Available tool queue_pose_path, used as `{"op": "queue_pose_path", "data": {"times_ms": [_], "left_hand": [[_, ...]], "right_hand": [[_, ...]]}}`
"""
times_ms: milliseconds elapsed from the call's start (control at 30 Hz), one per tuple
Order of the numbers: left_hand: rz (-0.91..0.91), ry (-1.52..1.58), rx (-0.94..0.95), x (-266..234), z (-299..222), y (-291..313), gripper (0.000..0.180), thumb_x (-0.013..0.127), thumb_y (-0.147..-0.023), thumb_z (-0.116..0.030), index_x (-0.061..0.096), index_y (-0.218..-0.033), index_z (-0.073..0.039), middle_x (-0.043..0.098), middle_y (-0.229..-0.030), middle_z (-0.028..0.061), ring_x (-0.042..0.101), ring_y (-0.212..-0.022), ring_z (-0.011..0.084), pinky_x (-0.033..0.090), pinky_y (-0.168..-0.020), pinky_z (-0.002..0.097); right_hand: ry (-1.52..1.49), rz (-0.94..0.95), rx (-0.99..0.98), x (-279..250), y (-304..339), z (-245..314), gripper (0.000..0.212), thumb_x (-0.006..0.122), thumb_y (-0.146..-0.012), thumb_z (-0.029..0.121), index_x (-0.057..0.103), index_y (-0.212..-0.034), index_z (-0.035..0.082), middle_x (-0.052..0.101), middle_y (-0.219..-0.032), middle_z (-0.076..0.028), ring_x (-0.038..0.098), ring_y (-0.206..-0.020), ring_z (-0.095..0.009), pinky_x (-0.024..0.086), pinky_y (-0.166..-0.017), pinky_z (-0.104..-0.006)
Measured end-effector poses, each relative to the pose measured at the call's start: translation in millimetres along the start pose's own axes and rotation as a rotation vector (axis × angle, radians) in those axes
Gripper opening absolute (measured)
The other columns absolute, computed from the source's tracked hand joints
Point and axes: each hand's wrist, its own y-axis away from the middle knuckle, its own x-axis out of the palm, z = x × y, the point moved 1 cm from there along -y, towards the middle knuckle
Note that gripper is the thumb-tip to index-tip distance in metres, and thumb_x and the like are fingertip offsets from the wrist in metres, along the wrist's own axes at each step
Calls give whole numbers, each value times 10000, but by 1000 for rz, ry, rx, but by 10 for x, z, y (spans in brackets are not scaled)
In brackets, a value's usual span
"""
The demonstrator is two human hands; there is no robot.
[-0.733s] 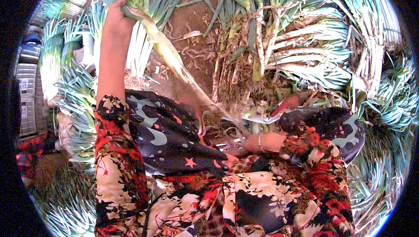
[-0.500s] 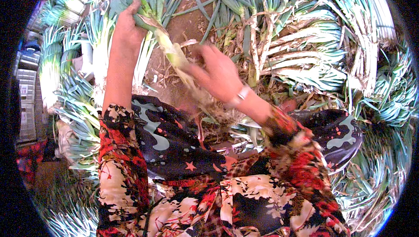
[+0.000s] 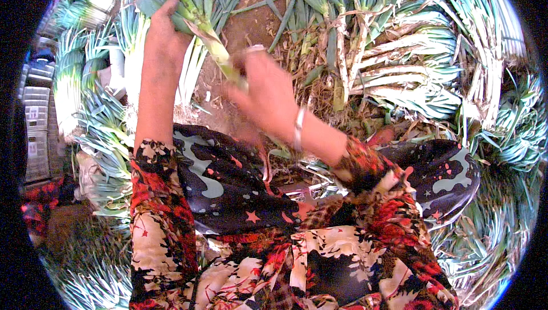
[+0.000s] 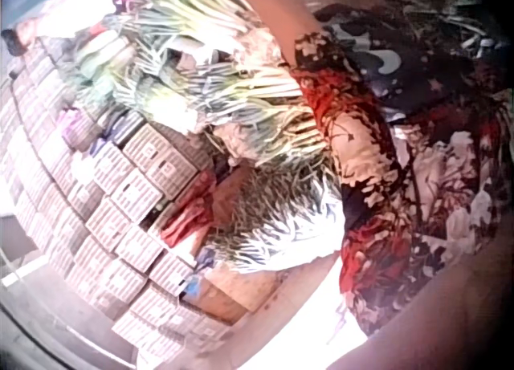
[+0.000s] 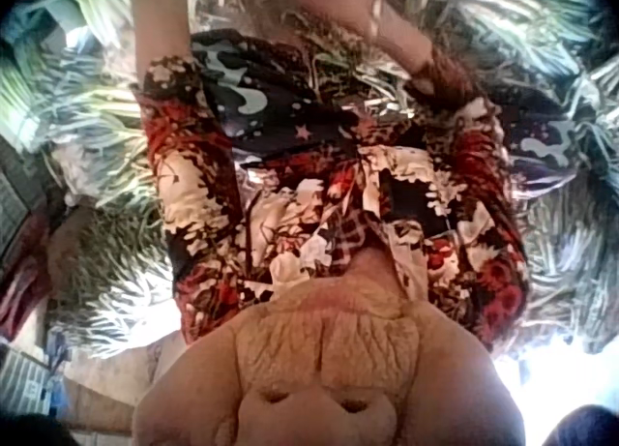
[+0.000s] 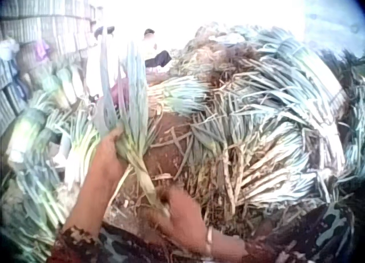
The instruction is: The person peels and cleans individual leeks by hand, then gathers them into a bunch and ties the bundle together with pink tape.
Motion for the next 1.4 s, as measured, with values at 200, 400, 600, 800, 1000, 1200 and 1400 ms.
{"op": "queue_pose_path", "data": {"times_ms": [200, 400, 600, 800, 1000, 1200, 1400], "left_hand": [[-9, 13, -53, 140, 189, -15, 346, 502, -872, -239, 475, -1133, -13, 535, -1112, 131, 518, -1017, 285, 414, -894, 430], [-12, 1, -31, 97, 98, -13, 339, 480, -884, -244, 468, -1121, -1, 550, -1070, 139, 546, -969, 299, 443, -875, 449], [152, 52, -59, 211, 113, 86, 352, 413, -909, -230, 426, -1154, 22, 530, -1102, 173, 535, -1002, 340, 443, -881, 463], [229, 91, 11, 271, 71, 111, 367, 355, -926, -221, 390, -1182, 40, 505, -1133, 207, 524, -1005, 376, 442, -879, 479], [313, 221, -28, 118, 73, -65, 365, 330, -935, -236, 411, -1175, 27, 516, -1111, 199, 523, -1009, 351, 428, -899, 477], [293, 254, -5, -275, -12, -303, 372, 329, -929, -289, 460, -1129, -4, 561, -1004, 181, 544, -949, 316, 444, -857, 468], [239, 265, 148, -926, -513, -596, 316, 446, -839, -259, 525, -997, 4, 578, -917, 161, 557, -855, 307, 451, -782, 435]], "right_hand": [[66, -233, -108, 207, -569, -303, 248, 644, -717, 241, 582, -867, 53, 581, -770, -135, 566, -636, -297, 474, -606, -375], [-1002, -482, 419, -762, -301, -1215, 265, 561, -845, 281, 596, -725, 47, 579, -638, -43, 537, -542, -110, 436, -533, -216], [-446, 129, 329, -52, 9, -421, 360, 561, -826, 298, 588, -1022, -3, 630, -928, -134, 595, -822, -176, 464, -757, -285], [-102, -47, -6, -19, 130, -252, 246, 634, -734, 132, 589, -946, 14, 608, -880, -144, 604, -781, -249, 476, -699, -321], [-965, -144, 500, -322, 294, -537, 94, 553, -804, 92, 567, -866, 23, 603, -840, -89, 582, -769, -200, 467, -735, -313], [-1987, -324, 967, -536, 705, -1533, 89, 510, -781, 64, 460, -708, 65, 420, -632, -16, 421, -592, -141, 371, -588, -273], [-1304, -808, 963, -1002, 1513, -2599, 146, 394, -839, 96, 402, -693, 95, 395, -641, -7, 386, -541, -151, 353, -490, -288]]}}
